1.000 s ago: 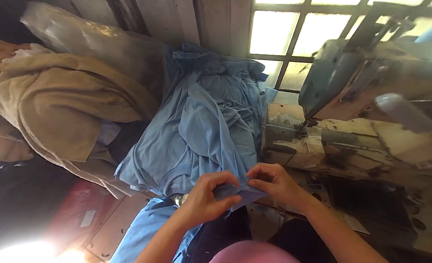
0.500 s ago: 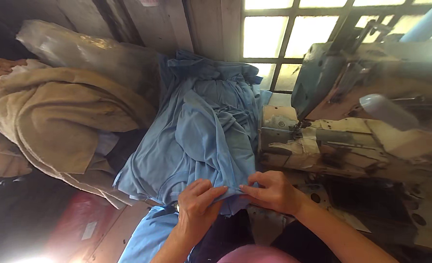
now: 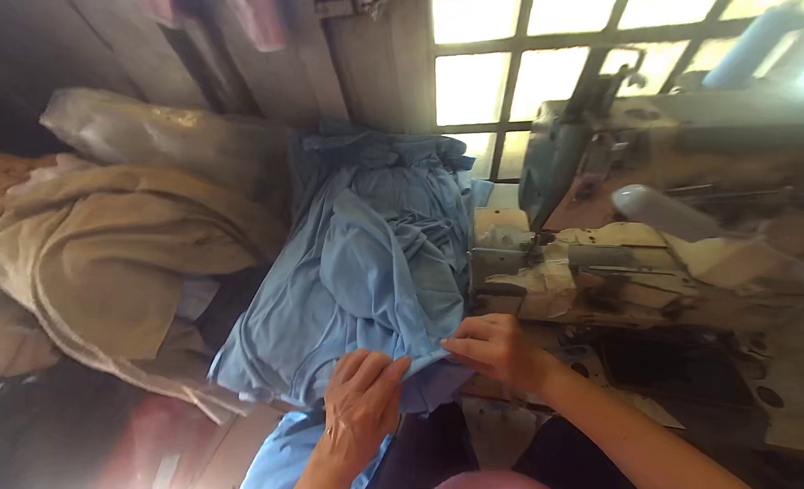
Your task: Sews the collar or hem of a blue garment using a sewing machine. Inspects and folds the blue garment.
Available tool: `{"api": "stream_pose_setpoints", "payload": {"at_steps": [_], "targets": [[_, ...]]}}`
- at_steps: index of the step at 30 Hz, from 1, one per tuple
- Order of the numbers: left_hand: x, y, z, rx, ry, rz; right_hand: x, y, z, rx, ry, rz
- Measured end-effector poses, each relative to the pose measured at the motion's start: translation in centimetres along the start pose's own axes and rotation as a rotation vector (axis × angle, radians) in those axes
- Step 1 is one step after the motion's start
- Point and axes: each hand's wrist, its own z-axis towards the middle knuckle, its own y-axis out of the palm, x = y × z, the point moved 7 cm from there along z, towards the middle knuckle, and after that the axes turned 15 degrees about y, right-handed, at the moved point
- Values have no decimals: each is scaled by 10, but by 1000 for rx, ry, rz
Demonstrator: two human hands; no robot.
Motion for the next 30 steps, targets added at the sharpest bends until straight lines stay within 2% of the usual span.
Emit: {"api": "stream_pose_setpoints", "payload": {"at_steps": [1, 3, 5, 6, 7, 10, 13, 16, 17, 18, 23, 26, 30], "targets": [[-4, 3, -1, 10, -35, -33, 3, 2, 0, -19, 31, 29], [-21, 16, 2, 44, -158, -260, 10, 5, -1, -54, 135, 157], [-34, 29, 22, 81, -277, -543, 11, 4, -3, -71, 295, 397], [-34, 32, 41, 73, -304, -577, 8, 2, -5, -50, 388, 550], [-29, 33, 66, 42, -269, -529, 1, -1, -8, -7, 485, 707], [-4, 52, 141, -92, -24, -325, -15, -19, -23, 176, 711, 1040], [5, 119, 171, -368, 65, -313, 9, -30, -50, 294, 942, 1114], [2, 175, 170, -830, -109, -289, 45, -38, -78, 331, 1110, 939], [0, 184, 170, -928, -178, -266, 54, -41, -84, 344, 1128, 901], [-4, 191, 172, -955, -223, -253, 62, -43, -86, 365, 1139, 880], [-35, 231, 190, -714, -175, -439, 84, -50, -71, 518, 1155, 845], [-39, 237, 199, -687, -160, -509, 84, -48, -70, 583, 1130, 854], [-40, 237, 197, -692, -193, -555, 84, -50, -74, 553, 1085, 811]]}}
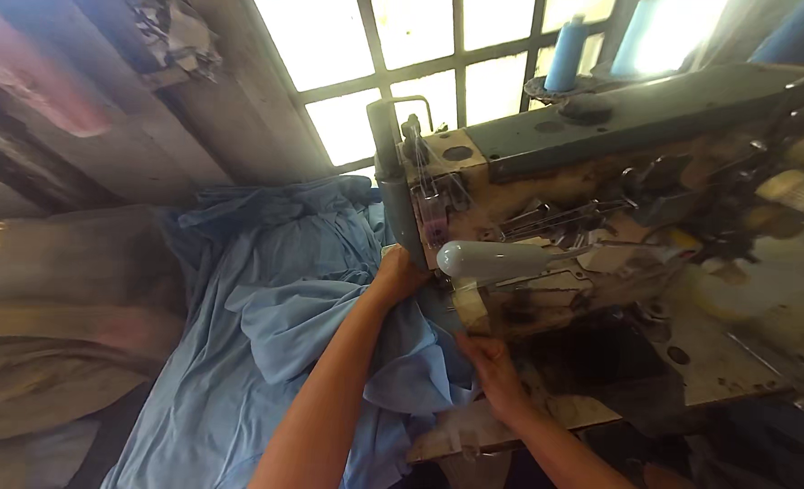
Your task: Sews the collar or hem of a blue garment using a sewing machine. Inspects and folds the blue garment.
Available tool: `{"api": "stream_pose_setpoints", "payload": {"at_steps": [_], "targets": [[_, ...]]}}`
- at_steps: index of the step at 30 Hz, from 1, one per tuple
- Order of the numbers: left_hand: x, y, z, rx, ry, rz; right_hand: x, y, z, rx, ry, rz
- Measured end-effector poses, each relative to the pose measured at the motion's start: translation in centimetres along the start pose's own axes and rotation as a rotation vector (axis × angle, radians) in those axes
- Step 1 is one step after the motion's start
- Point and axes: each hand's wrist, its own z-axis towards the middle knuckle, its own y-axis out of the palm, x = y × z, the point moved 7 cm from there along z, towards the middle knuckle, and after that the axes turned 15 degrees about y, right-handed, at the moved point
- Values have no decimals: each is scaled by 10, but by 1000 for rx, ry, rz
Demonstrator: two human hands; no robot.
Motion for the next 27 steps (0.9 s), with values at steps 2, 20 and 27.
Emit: {"api": "stream_pose_setpoints", "payload": {"at_steps": [2, 20, 27], "targets": [[1, 1, -1, -6, -46, -1, 2, -2, 2, -9, -26, -12], [-12, 8, 6, 60, 33, 39, 6, -5, 3, -8, -153, 26], [-6, 7, 1, 65, 1, 51, 2, -6, 4, -33, -227, -108]]}}
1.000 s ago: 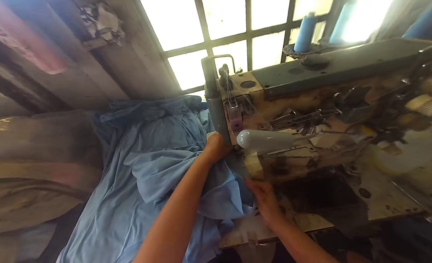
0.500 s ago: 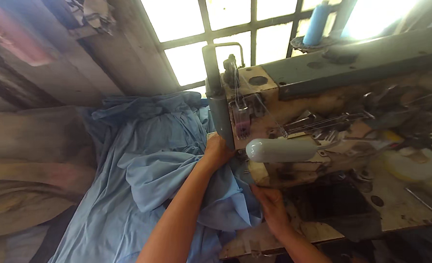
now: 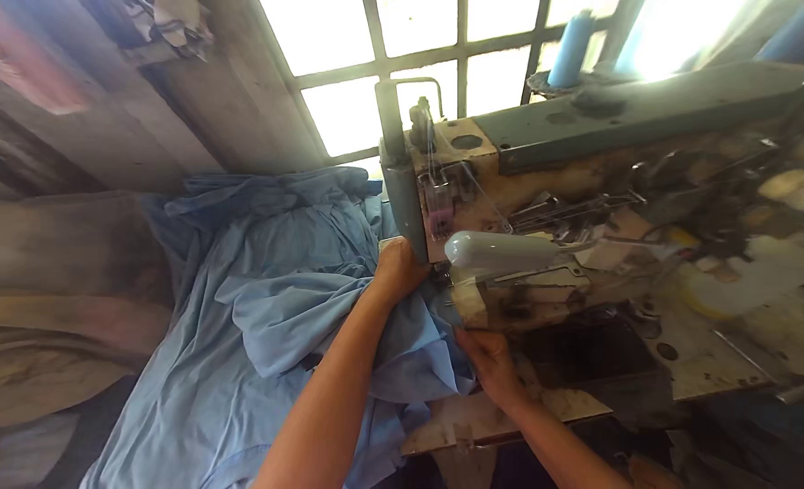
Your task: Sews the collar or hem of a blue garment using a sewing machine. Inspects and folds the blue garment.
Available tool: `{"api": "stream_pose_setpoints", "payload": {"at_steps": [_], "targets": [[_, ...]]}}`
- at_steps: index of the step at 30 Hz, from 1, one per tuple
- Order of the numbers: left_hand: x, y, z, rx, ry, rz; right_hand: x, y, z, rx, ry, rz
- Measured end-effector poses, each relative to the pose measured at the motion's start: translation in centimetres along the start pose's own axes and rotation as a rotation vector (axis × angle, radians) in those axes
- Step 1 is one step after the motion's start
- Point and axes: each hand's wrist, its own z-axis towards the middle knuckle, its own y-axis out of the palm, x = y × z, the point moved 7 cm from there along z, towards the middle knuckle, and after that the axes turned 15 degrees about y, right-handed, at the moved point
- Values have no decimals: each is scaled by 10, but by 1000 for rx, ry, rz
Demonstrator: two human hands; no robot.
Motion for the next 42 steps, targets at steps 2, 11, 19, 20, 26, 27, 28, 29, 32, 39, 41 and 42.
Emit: {"api": "stream_pose_setpoints", "payload": {"at_steps": [2, 11, 19, 20, 26, 27, 28, 29, 32, 39, 41, 42], "targets": [[3, -6, -10, 115, 41, -81, -2, 0, -4, -10, 29, -61], [-37, -44, -176, -57, -56, 151, -1, -8, -37, -80, 316, -271], [-31, -81, -149, 66, 87, 419, 5, 31, -60, -155, 794, 573], [-42, -68, -147, -22, 17, 361, 8, 31, -59, -191, 819, 618], [-3, -49, -142, -29, 17, 185, 14, 7, -43, -238, 817, 599], [23, -45, -140, 61, 164, 160, 14, 4, -38, -199, 816, 607], [48, -37, -137, 96, 291, 130, 14, 1, -34, -166, 818, 625], [70, -27, -135, 77, 395, 122, 15, 1, -30, -132, 829, 643], [99, 8, -140, -18, 629, 277, 18, 11, -33, -95, 848, 750], [95, -15, -126, 187, 543, 232, 21, 19, -36, -70, 883, 875], [88, -18, -111, 245, 435, 269, 19, 20, -37, -19, 921, 877], [85, -13, -105, 214, 362, 280, 18, 21, -40, 1, 940, 895]]}}
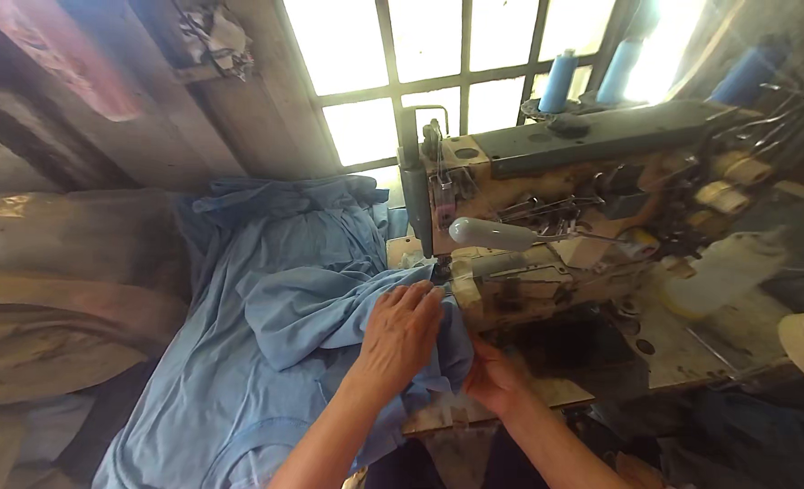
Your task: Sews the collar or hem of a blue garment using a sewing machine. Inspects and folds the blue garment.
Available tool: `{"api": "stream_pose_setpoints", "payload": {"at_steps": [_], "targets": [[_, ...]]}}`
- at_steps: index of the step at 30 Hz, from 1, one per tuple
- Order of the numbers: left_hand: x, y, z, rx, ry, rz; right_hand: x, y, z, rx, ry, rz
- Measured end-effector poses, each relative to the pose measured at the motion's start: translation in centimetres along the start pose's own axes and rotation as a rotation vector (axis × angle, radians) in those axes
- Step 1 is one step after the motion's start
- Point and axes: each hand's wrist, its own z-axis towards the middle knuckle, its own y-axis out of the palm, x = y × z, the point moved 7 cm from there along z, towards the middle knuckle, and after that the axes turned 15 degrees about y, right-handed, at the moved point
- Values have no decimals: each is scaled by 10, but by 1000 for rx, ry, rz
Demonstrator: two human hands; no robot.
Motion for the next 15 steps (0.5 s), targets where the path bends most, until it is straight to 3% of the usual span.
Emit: {"api": "stream_pose_setpoints", "payload": {"at_steps": [2, 6, 12, 15], "targets": [[-5, 17, 1, -83, -127, 31, 6, 0, -4, 4, 13, 62], [-11, 22, 0, -29, -211, 94, 5, -6, -3, 61, -39, 67], [-5, 22, -12, 90, -160, 86, -23, -2, -11, 152, -612, -675], [-2, 26, -12, 54, -142, 124, -24, 0, -12, 152, -728, -727]]}}
